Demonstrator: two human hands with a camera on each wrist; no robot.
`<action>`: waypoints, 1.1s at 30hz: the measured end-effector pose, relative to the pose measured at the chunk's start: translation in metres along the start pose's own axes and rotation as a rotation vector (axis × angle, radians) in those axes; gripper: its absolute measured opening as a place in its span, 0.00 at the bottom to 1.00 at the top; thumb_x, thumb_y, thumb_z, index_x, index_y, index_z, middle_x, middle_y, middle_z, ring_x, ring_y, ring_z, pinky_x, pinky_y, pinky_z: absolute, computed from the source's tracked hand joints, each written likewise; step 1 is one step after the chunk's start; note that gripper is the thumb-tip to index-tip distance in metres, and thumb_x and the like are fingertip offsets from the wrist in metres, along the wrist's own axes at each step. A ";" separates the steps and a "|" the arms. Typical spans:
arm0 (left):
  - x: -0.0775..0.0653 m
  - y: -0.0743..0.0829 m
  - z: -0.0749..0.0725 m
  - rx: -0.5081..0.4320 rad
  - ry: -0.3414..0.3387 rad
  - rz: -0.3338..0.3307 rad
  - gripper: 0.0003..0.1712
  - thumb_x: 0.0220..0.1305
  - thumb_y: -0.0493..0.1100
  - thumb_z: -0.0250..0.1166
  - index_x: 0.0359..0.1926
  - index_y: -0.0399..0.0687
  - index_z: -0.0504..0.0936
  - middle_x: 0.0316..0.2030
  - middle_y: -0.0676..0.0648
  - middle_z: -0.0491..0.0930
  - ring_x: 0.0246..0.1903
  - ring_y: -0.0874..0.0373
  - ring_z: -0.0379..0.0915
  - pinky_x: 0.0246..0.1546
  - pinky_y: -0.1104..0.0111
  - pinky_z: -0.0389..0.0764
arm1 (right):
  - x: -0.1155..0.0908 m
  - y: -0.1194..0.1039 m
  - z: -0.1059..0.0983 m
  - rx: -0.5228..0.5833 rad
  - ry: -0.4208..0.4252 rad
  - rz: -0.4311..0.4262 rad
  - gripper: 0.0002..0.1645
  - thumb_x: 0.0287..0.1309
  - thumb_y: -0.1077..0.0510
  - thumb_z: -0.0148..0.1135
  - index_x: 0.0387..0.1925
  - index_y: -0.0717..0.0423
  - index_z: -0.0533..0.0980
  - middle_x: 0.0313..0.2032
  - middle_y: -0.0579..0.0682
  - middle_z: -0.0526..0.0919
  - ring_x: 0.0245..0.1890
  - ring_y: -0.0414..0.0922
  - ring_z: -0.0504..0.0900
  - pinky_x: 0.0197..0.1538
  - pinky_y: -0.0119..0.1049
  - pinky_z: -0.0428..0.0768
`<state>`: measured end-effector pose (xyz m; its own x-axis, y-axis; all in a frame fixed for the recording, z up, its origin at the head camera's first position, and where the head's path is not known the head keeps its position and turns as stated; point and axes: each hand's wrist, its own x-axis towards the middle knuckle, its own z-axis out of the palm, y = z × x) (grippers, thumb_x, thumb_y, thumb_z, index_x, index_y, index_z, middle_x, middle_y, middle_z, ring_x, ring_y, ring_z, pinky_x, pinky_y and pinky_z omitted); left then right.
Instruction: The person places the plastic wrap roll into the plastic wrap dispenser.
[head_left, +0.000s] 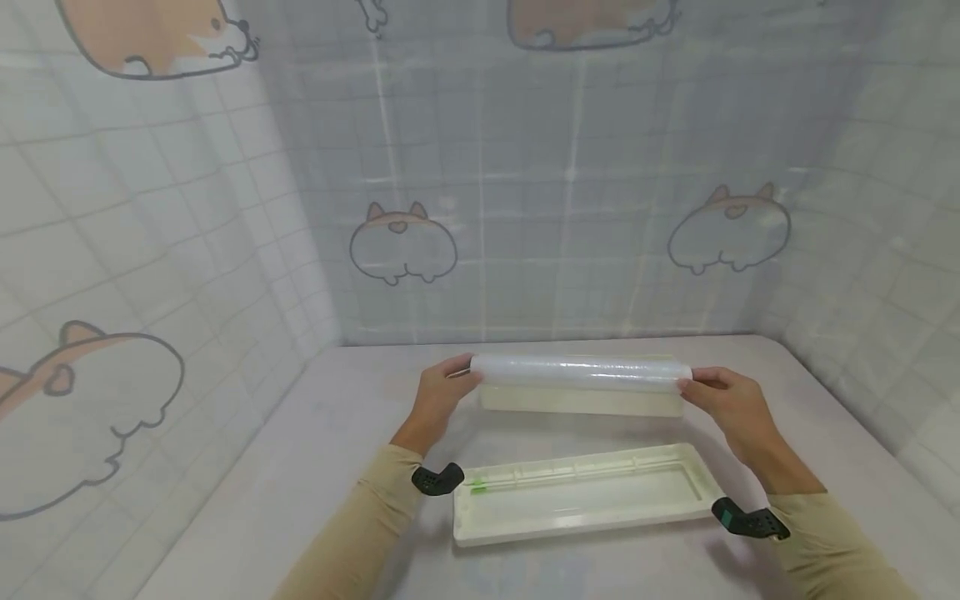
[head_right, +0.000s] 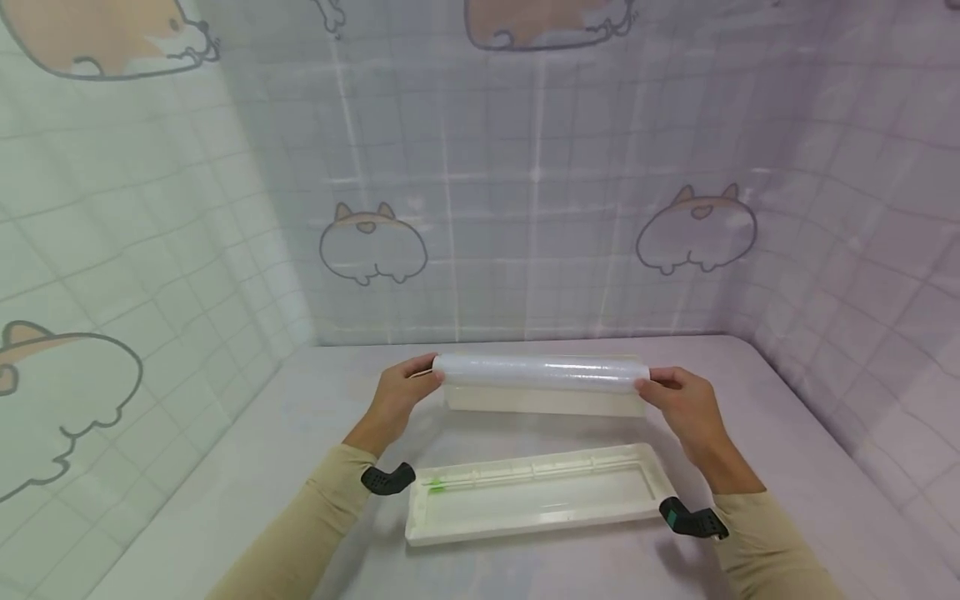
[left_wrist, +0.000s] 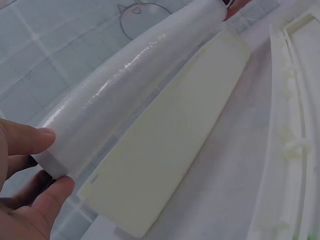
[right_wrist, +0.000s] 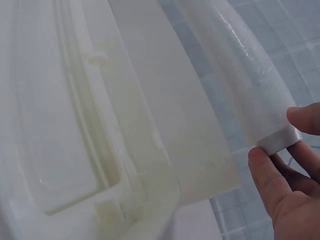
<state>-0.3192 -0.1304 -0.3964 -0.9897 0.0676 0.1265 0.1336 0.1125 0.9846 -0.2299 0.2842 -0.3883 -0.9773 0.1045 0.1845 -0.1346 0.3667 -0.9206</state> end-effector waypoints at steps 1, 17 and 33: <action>0.002 -0.001 0.001 -0.009 0.002 0.001 0.28 0.62 0.39 0.70 0.63 0.39 0.77 0.59 0.40 0.78 0.61 0.45 0.73 0.64 0.51 0.71 | 0.001 0.000 0.000 -0.011 0.002 -0.002 0.35 0.70 0.47 0.61 0.60 0.75 0.69 0.46 0.53 0.81 0.43 0.30 0.79 0.46 0.24 0.78; 0.006 -0.004 0.007 0.026 -0.002 0.027 0.26 0.63 0.39 0.69 0.61 0.37 0.79 0.58 0.39 0.79 0.58 0.44 0.75 0.61 0.52 0.74 | 0.005 0.002 0.001 -0.035 0.029 0.011 0.34 0.70 0.49 0.61 0.59 0.77 0.69 0.52 0.66 0.78 0.41 0.30 0.81 0.47 0.24 0.80; 0.019 -0.005 0.015 0.117 0.078 0.008 0.21 0.63 0.41 0.69 0.57 0.42 0.83 0.54 0.43 0.82 0.57 0.47 0.76 0.61 0.51 0.73 | 0.011 0.003 0.002 -0.019 0.027 0.031 0.34 0.69 0.49 0.62 0.59 0.77 0.68 0.47 0.59 0.81 0.42 0.31 0.82 0.45 0.22 0.79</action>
<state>-0.3378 -0.1145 -0.4007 -0.9890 -0.0080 0.1476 0.1419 0.2270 0.9635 -0.2412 0.2843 -0.3902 -0.9761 0.1409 0.1655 -0.1010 0.3806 -0.9192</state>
